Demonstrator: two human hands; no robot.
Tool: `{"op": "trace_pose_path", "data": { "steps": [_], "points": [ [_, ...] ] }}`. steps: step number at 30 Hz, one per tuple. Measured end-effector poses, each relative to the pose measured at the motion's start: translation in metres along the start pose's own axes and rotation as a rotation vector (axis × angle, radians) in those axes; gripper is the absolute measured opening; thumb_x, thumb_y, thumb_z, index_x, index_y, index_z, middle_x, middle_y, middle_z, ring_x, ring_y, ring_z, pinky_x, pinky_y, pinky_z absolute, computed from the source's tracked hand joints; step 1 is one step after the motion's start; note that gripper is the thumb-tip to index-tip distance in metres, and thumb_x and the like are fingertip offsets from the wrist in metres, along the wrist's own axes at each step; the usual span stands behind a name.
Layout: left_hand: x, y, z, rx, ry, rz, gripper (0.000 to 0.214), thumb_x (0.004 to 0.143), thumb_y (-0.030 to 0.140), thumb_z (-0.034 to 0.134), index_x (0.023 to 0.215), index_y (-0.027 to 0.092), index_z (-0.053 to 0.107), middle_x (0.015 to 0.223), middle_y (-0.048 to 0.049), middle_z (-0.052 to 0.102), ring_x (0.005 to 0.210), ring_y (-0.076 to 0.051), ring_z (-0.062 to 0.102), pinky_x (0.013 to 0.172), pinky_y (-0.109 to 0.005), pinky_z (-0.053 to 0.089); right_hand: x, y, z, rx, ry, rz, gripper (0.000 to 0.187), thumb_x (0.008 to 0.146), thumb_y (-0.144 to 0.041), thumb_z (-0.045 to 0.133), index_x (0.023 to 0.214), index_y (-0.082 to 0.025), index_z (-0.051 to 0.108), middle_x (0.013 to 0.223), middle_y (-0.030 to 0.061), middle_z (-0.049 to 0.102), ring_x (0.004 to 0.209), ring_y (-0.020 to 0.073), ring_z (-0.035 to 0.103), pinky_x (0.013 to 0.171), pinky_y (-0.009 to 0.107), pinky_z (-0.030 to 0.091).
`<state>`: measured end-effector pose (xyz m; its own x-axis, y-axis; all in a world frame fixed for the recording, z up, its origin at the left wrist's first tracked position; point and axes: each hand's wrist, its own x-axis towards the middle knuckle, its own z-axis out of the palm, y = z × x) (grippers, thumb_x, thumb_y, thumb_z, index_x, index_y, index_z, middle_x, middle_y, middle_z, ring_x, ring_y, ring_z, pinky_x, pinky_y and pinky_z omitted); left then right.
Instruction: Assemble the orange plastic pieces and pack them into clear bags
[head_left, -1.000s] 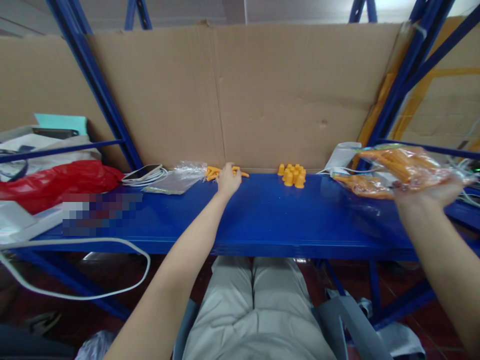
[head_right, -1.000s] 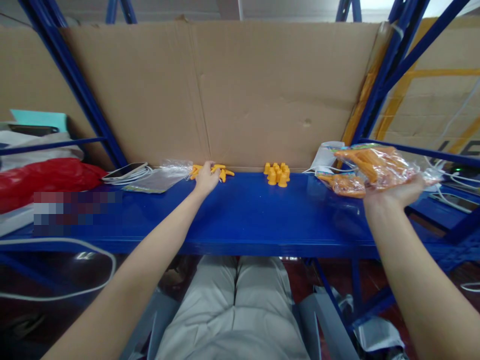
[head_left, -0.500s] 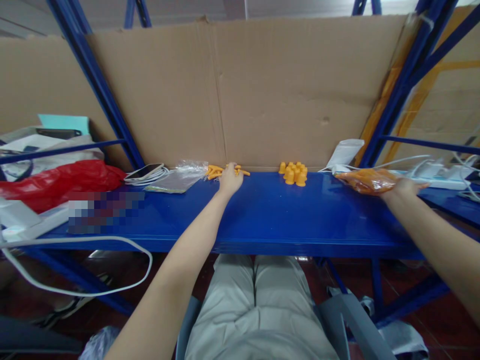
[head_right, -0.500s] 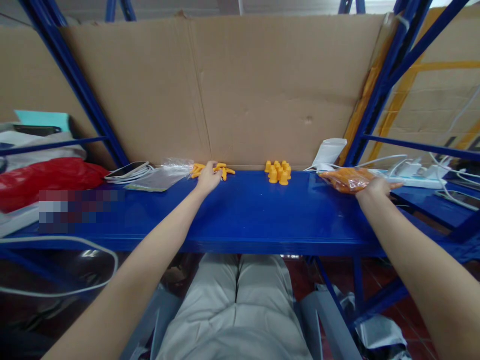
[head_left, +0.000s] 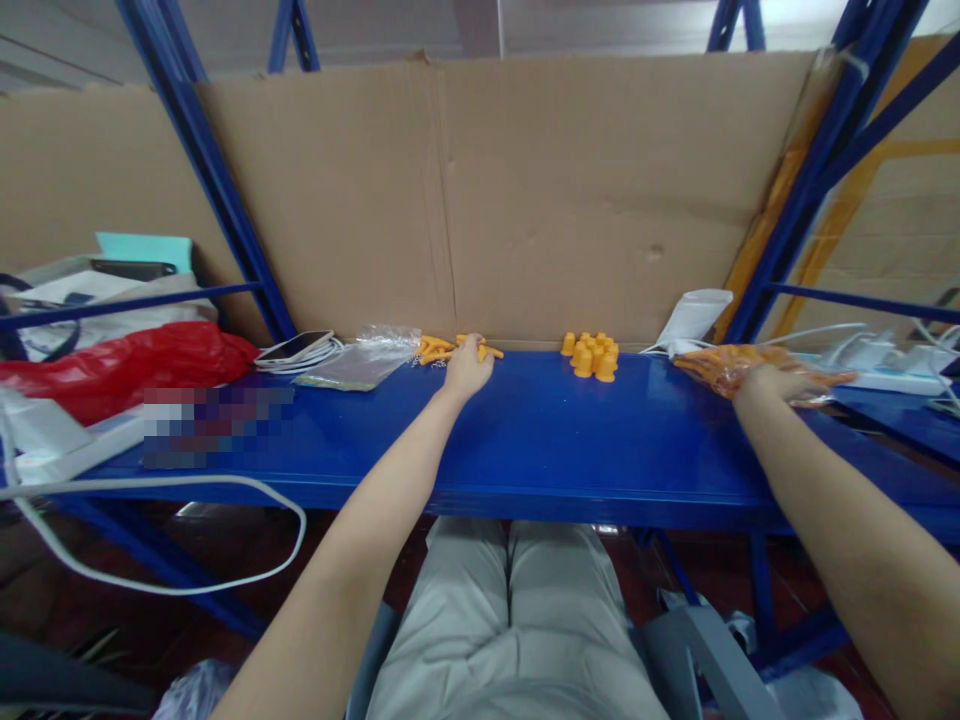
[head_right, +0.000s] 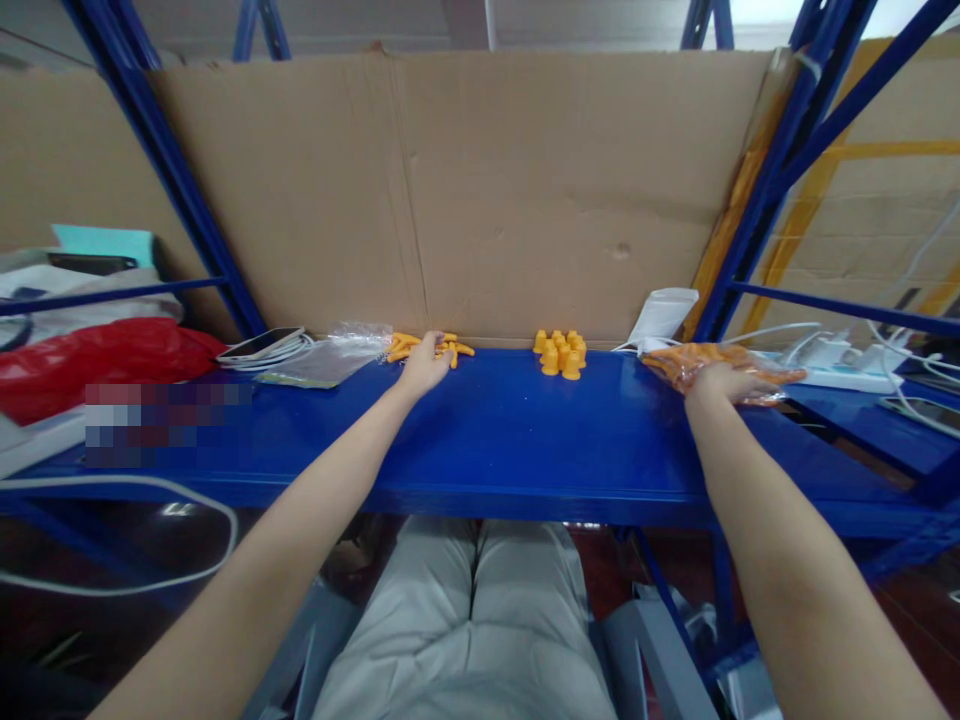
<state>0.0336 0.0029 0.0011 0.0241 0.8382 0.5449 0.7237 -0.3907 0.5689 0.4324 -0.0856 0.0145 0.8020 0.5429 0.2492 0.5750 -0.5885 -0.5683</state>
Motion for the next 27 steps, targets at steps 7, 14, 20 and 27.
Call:
{"op": "trace_pose_path", "data": {
  "steps": [7, 14, 20, 27],
  "points": [
    [0.000, -0.001, 0.001, -0.004, -0.027, 0.039, 0.032, 0.086, 0.014, 0.055, 0.118, 0.019, 0.056, 0.130, -0.0141, 0.065, 0.128, -0.025, 0.058, 0.109, -0.042, 0.043, -0.011, 0.010, 0.010, 0.413, 0.266, 0.423, 0.056, 0.091, -0.027, 0.037, 0.145, -0.010, 0.042, 0.149, 0.0291, 0.039, 0.149, 0.0283, 0.027, 0.120, 0.044, 0.023],
    [0.001, -0.001, 0.003, 0.009, -0.046, 0.045, 0.033, 0.084, 0.013, 0.056, 0.117, 0.016, 0.057, 0.130, -0.0170, 0.064, 0.129, -0.025, 0.057, 0.110, -0.039, 0.042, -0.013, 0.014, 0.009, 0.384, 0.202, 0.322, 0.079, 0.091, -0.043, 0.045, 0.153, 0.000, 0.021, 0.155, 0.0379, 0.021, 0.151, 0.0356, 0.019, 0.121, 0.047, 0.020],
    [0.001, -0.004, 0.004, 0.024, -0.049, 0.073, 0.034, 0.084, 0.012, 0.056, 0.118, 0.016, 0.057, 0.130, -0.0169, 0.065, 0.129, -0.025, 0.057, 0.111, -0.041, 0.041, -0.030, 0.008, 0.000, 0.350, 0.261, 0.283, 0.087, 0.089, -0.042, 0.045, 0.156, 0.003, 0.013, 0.161, 0.0325, 0.012, 0.153, 0.0327, 0.014, 0.122, 0.048, 0.015],
    [-0.001, -0.004, 0.007, 0.056, -0.069, 0.104, 0.038, 0.083, 0.012, 0.055, 0.121, 0.015, 0.056, 0.131, -0.0182, 0.065, 0.127, -0.025, 0.058, 0.109, -0.042, 0.042, -0.011, 0.016, -0.008, 0.122, 0.173, 0.186, 0.071, 0.088, -0.035, 0.038, 0.148, 0.003, 0.040, 0.153, 0.0350, 0.032, 0.152, 0.0347, 0.015, 0.118, 0.059, 0.016]
  ]
}}
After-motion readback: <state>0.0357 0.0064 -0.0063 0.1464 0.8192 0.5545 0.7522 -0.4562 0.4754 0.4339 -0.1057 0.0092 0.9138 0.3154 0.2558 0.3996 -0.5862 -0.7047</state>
